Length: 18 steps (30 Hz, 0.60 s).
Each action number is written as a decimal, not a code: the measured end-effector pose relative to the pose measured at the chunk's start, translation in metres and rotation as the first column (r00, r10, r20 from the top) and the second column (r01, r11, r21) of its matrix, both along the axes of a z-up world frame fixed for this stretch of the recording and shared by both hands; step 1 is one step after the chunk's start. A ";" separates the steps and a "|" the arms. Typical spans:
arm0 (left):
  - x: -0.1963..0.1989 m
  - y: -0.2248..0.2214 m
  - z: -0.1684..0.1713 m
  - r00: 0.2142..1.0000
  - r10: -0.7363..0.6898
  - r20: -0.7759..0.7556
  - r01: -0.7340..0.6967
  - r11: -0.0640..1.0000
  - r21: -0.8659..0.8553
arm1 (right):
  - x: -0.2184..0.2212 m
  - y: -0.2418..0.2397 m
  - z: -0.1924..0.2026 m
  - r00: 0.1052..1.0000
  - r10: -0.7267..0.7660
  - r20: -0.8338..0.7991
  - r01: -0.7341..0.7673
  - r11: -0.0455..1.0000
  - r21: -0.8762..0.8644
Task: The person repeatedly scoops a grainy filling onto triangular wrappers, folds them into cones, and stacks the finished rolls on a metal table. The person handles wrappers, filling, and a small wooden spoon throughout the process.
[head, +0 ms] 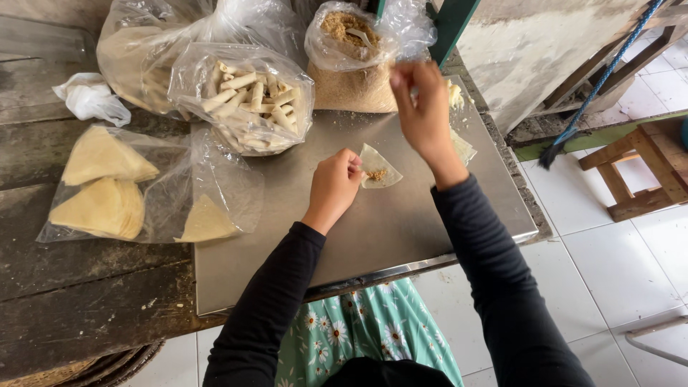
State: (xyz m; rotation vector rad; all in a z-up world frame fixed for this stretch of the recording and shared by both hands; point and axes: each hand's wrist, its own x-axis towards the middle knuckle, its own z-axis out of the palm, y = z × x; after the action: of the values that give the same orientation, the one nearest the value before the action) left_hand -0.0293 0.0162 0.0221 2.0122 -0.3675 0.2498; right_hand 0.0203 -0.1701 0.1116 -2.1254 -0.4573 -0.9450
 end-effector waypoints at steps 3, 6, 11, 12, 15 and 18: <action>-0.003 -0.003 0.002 0.998 0.003 0.069 -0.006 0.999 0.053 | -0.036 -0.011 -0.030 0.991 0.081 -0.111 -0.089 0.993 -0.074; -0.006 -0.006 0.004 0.993 0.020 0.120 -0.028 0.997 0.065 | -0.067 -0.019 -0.056 0.947 -0.006 -0.322 -0.020 0.997 -0.078; -0.007 -0.009 0.004 0.987 0.040 0.155 -0.052 0.996 0.072 | -0.091 -0.026 -0.078 0.922 -0.241 -0.302 0.118 0.919 -0.375; -0.008 -0.010 0.003 0.988 0.053 0.146 -0.070 0.990 0.120 | -0.092 -0.026 -0.082 0.911 -0.237 -0.337 0.111 0.929 -0.354; -0.013 -0.012 0.001 0.983 0.088 0.160 -0.126 0.962 0.242 | -0.091 -0.023 -0.089 0.889 -0.226 -0.398 0.098 0.943 -0.318; -0.015 -0.014 0.002 0.969 0.094 0.231 -0.163 0.940 0.301 | -0.089 -0.021 -0.094 0.889 -0.230 -0.396 0.100 0.941 -0.324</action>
State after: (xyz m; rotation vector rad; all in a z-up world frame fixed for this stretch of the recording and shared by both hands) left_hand -0.0438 0.0022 0.0236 2.3398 -0.4329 0.5202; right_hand -0.0691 -0.1910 0.0176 -2.5938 -0.1992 -0.4868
